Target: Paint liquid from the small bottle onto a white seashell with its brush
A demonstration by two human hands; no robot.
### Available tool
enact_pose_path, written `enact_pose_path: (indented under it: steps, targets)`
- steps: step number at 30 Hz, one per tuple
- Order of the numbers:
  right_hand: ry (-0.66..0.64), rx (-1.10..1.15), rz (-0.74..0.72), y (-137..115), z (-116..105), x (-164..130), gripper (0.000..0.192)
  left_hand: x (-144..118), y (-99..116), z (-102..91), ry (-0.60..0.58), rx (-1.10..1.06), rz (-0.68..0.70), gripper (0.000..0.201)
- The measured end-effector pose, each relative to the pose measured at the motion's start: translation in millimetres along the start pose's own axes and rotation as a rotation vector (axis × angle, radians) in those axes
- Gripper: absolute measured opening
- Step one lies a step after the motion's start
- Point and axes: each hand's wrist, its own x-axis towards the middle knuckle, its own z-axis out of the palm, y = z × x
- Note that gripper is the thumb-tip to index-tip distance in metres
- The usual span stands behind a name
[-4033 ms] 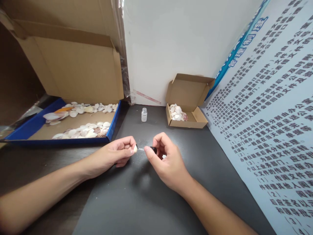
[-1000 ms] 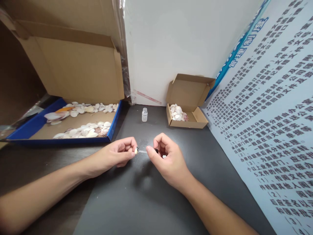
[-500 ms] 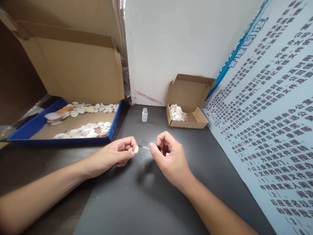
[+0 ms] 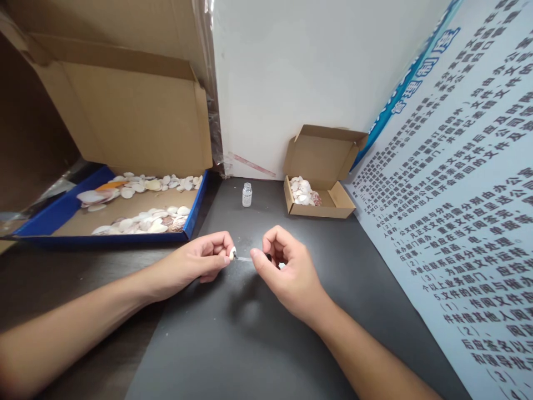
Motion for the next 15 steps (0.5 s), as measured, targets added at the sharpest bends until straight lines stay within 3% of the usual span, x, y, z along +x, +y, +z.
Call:
enact_pose_path:
  steps: [15]
  targets:
    - [0.087,-0.106,0.003,5.6,2.3,1.4,0.022,-1.0,0.5,0.0,-0.016,0.037,0.001,0.022]
